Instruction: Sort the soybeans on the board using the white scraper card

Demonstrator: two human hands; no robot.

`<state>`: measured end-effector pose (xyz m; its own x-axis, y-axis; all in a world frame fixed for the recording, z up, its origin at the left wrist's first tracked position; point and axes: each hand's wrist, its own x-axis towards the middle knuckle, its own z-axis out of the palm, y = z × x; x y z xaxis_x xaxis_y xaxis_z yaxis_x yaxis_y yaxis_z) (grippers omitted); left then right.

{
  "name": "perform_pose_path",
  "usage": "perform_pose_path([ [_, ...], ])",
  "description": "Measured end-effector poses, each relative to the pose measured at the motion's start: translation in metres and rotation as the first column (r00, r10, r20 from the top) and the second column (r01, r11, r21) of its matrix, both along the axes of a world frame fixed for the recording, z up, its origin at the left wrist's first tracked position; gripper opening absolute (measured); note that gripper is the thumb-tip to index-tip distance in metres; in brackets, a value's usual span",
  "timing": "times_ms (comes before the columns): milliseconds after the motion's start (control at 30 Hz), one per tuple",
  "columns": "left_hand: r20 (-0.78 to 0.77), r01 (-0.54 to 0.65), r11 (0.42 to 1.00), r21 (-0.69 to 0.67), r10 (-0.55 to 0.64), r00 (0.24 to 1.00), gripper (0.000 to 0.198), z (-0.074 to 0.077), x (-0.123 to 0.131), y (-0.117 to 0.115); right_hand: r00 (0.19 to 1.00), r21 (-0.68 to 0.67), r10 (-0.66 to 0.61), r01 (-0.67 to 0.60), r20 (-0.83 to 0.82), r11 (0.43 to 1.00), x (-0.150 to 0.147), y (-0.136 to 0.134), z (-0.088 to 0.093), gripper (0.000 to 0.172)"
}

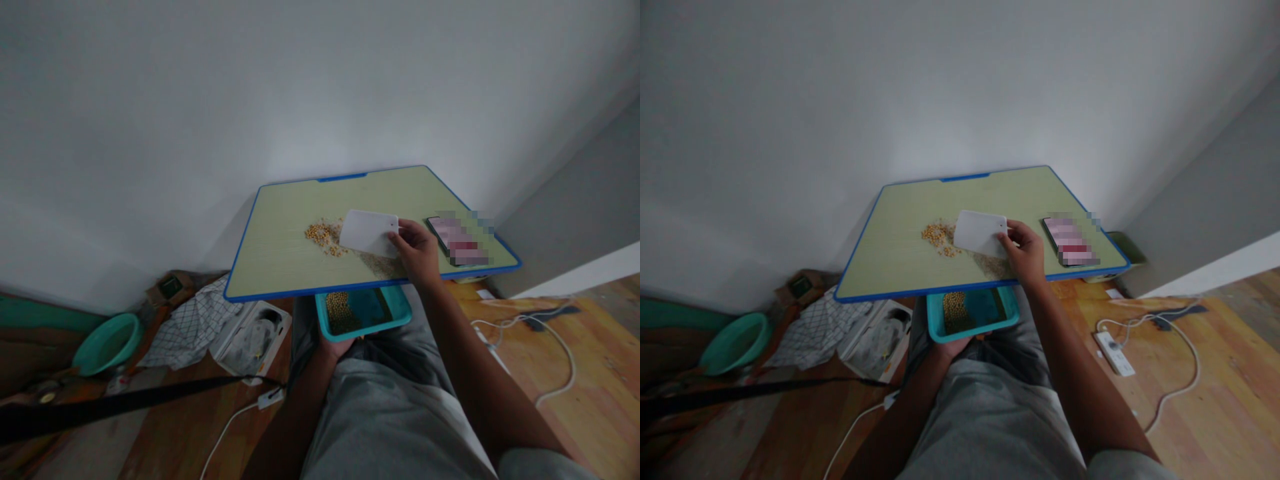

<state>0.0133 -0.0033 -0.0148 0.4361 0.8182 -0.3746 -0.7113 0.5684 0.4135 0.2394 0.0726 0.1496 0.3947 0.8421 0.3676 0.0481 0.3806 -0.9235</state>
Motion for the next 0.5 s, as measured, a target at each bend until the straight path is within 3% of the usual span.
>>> perform_pose_path([
  [367, -0.034, -0.001, 1.000, -0.021, 0.000, 0.999, 0.048, -0.0009, -0.0018, -0.0003, 0.999, 0.007, -0.026, 0.025, 0.034, 1.000, 0.0003, -0.0011, -0.0001, 0.035],
  [500, -0.012, 0.028, 1.000, 0.010, -0.028, 1.000, 0.053, 0.0059, -0.0002, -0.0010, 0.998, 0.009, -0.047, 0.047, 0.028, 0.999, -0.0001, -0.0009, -0.0010, 0.034],
])
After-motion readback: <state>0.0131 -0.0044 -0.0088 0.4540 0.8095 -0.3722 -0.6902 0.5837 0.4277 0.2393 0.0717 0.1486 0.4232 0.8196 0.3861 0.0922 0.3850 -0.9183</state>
